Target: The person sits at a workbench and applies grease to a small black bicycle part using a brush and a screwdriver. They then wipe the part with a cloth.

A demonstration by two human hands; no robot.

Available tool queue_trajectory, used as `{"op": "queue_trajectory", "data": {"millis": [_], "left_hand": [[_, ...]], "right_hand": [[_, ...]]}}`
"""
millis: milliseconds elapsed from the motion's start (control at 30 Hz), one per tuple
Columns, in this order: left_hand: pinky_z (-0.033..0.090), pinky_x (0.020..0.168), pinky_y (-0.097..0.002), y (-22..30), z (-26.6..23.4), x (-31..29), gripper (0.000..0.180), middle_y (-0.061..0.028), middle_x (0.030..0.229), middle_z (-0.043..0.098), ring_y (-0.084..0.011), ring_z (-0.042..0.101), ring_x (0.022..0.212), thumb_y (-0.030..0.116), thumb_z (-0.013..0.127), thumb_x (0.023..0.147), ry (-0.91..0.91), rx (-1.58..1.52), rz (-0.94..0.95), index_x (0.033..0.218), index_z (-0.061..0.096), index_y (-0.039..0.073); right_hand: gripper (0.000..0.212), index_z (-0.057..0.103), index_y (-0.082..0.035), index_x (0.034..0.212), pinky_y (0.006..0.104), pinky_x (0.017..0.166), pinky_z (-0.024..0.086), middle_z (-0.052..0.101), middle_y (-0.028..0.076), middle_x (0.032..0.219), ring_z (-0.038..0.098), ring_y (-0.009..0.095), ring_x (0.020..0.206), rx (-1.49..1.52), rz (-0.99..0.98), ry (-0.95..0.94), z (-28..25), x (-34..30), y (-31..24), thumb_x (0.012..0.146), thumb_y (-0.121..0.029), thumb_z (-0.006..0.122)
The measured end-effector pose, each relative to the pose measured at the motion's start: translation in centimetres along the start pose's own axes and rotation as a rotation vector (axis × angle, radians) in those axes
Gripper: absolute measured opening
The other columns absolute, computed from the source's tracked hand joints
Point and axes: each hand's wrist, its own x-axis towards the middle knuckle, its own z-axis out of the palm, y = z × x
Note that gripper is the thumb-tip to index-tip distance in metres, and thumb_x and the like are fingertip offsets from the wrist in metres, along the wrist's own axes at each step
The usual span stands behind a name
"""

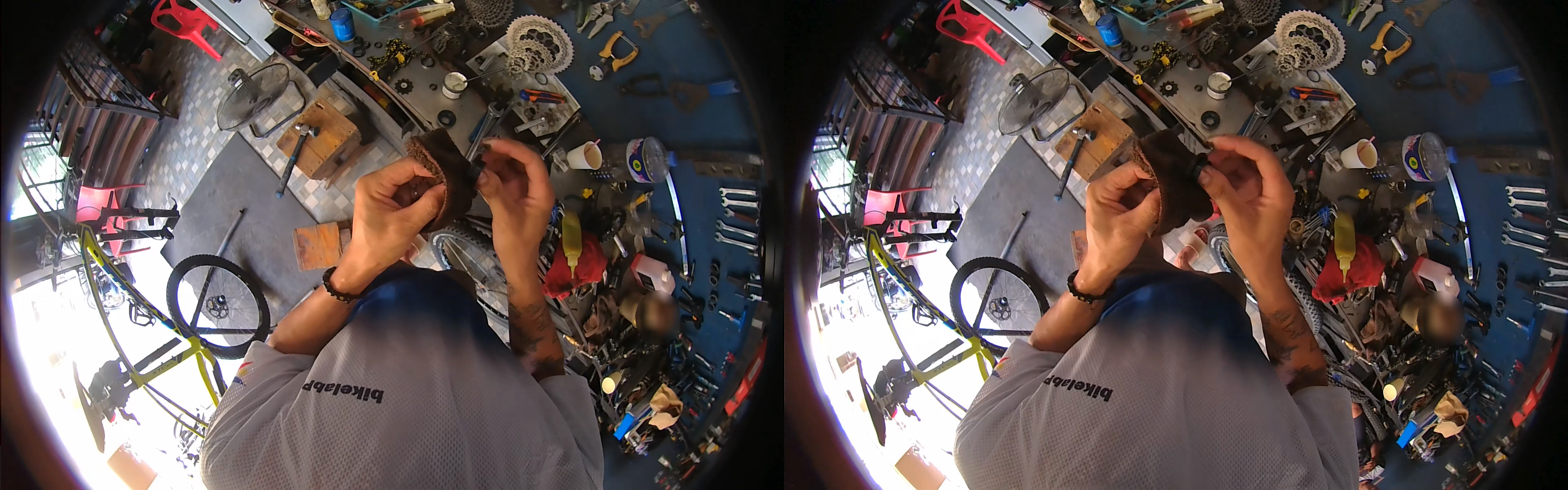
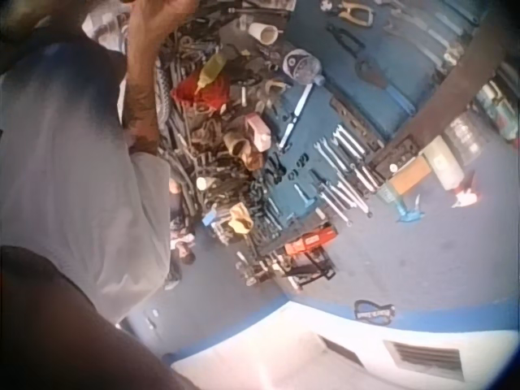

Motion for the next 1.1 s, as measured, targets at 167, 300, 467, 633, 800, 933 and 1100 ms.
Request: {"op": "queue_trajectory", "data": {"millis": [167, 300, 467, 633, 800, 933, 1100], "left_hand": [[0.049, 0.063, -0.0250, -0.4, 0.9, 0.4, 0.010, -0.0019, 0.083, 0.070, -0.0043, 0.057, 0.071, 0.000, 0.074, 0.086, 0.065, 0.366, 0.358, 0.096, 0.072, 0.000], [0.053, 0.068, -0.0253, -0.2, 0.8, 0.3, 0.015, -0.0027, 0.090, 0.073, -0.0064, 0.063, 0.075, 0.001, 0.071, 0.087, 0.076, 0.335, 0.325, 0.103, 0.072, -0.001], [0.056, 0.090, -0.0275, 0.7, -0.6, 0.5, 0.031, -0.0059, 0.114, 0.074, -0.0118, 0.071, 0.099, 0.008, 0.066, 0.093, 0.048, -0.226, 0.214, 0.122, 0.067, -0.003], [0.054, 0.092, -0.0265, 1.2, -2.0, 1.0, 0.032, -0.0060, 0.113, 0.074, -0.0108, 0.069, 0.101, 0.014, 0.068, 0.095, 0.105, -0.256, 0.223, 0.122, 0.067, -0.002], [0.058, 0.092, -0.0291, 1.4, -3.2, 1.2, 0.034, -0.0085, 0.116, 0.074, -0.0138, 0.071, 0.102, 0.017, 0.069, 0.097, 0.121, -0.304, 0.270, 0.125, 0.067, -0.002], [0.060, 0.094, -0.0333, 1.3, -3.7, 1.6, 0.039, -0.0110, 0.119, 0.074, -0.0185, 0.073, 0.105, 0.020, 0.072, 0.099, 0.085, -0.437, 0.303, 0.129, 0.066, -0.003], [0.059, 0.091, -0.0299, 1.1, -3.8, 1.5, 0.035, -0.0109, 0.117, 0.074, -0.0154, 0.071, 0.103, 0.015, 0.070, 0.098, 0.067, -0.319, 0.286, 0.127, 0.067, -0.004]], "right_hand": [[0.030, 0.072, 0.002, 0.120, 0.0260, 0.086, 0.054, 0.067, 0.009, 0.119, 0.068, 0.015, 0.103, -0.345, -0.139, -0.054, 0.0, -0.2, -1.2, 0.091, 0.007, 0.076], [0.034, 0.073, -0.001, 0.125, 0.0322, 0.094, 0.053, 0.067, 0.009, 0.126, 0.067, 0.019, 0.112, -0.477, -0.217, -0.065, -0.4, 0.0, -0.4, 0.091, 0.002, 0.078], [0.046, 0.066, -0.002, 0.136, 0.0359, 0.107, 0.046, 0.067, 0.007, 0.130, 0.062, 0.018, 0.120, -0.062, 0.243, -0.068, -1.7, -1.4, 4.5, 0.092, -0.004, 0.078], [0.052, 0.058, 0.001, 0.141, 0.0330, 0.107, 0.047, 0.068, 0.008, 0.129, 0.062, 0.015, 0.121, -0.149, 0.530, -0.285, -4.6, -5.1, 9.4, 0.092, -0.001, 0.078], [0.042, 0.061, 0.002, 0.135, 0.0289, 0.098, 0.053, 0.069, 0.010, 0.124, 0.066, 0.014, 0.115, 0.086, 0.494, -0.157, -7.2, -6.9, 10.8, 0.095, 0.000, 0.075], [0.036, 0.061, 0.001, 0.136, 0.0330, 0.098, 0.056, 0.072, 0.009, 0.122, 0.068, 0.016, 0.111, 0.044, 0.608, 0.007, -7.2, -7.0, 11.0, 0.101, -0.006, 0.070], [0.030, 0.060, -0.003, 0.134, 0.0397, 0.095, 0.058, 0.073, 0.009, 0.119, 0.071, 0.020, 0.103, 0.858, 0.548, 0.343, -6.1, -5.5, 10.8, 0.105, -0.012, 0.065]]}}
